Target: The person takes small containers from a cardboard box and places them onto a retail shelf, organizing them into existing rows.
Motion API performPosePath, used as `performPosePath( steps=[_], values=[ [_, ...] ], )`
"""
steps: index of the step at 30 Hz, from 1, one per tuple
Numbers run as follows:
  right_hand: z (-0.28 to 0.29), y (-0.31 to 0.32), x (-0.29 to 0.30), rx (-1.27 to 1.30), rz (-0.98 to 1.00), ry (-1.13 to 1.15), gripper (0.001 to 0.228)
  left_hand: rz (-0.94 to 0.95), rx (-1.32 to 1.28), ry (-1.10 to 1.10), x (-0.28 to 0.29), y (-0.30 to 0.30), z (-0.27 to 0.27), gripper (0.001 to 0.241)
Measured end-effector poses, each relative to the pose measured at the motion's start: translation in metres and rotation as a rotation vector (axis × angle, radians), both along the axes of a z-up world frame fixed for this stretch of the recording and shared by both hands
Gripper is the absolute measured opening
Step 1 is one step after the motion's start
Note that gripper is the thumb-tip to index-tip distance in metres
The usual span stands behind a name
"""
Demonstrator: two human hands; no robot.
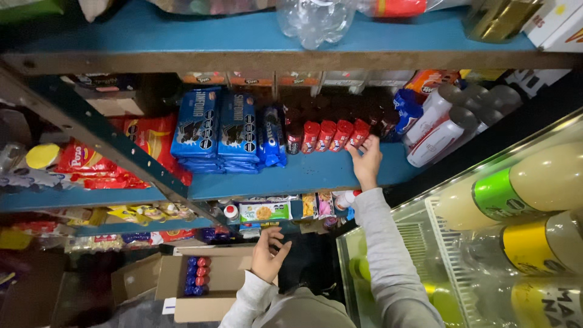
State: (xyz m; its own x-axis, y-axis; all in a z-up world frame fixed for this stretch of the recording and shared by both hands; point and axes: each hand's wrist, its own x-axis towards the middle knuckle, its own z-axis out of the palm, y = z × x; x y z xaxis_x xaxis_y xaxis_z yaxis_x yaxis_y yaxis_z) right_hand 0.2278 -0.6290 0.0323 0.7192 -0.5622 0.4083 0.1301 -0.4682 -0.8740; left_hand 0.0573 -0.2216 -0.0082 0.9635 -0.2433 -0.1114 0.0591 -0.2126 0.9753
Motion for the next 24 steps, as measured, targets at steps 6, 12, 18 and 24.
performPosePath(
  steps=[6, 12, 18, 24],
  values=[
    [0.03, 0.033, -0.046, -0.147, -0.149, 0.018, 0.078, -0.017, -0.002, -0.049, -0.002, 0.013, -0.008, 0.043],
    [0.028, 0.105, -0.124, -0.1, -0.057, -0.055, 0.035, 0.039, -0.063, 0.031, -0.01, 0.044, -0.012, 0.044],
    [-0.026, 0.228, -0.169, -0.082, 0.439, 0.236, 0.021, 0.177, -0.025, 0.038, -0.031, 0.091, -0.018, 0.039],
    [-0.134, 0.332, -0.197, 0.627, 1.095, 0.969, 0.062, 0.334, 0.034, 0.013, -0.082, 0.152, -0.059, 0.031]
  ],
)
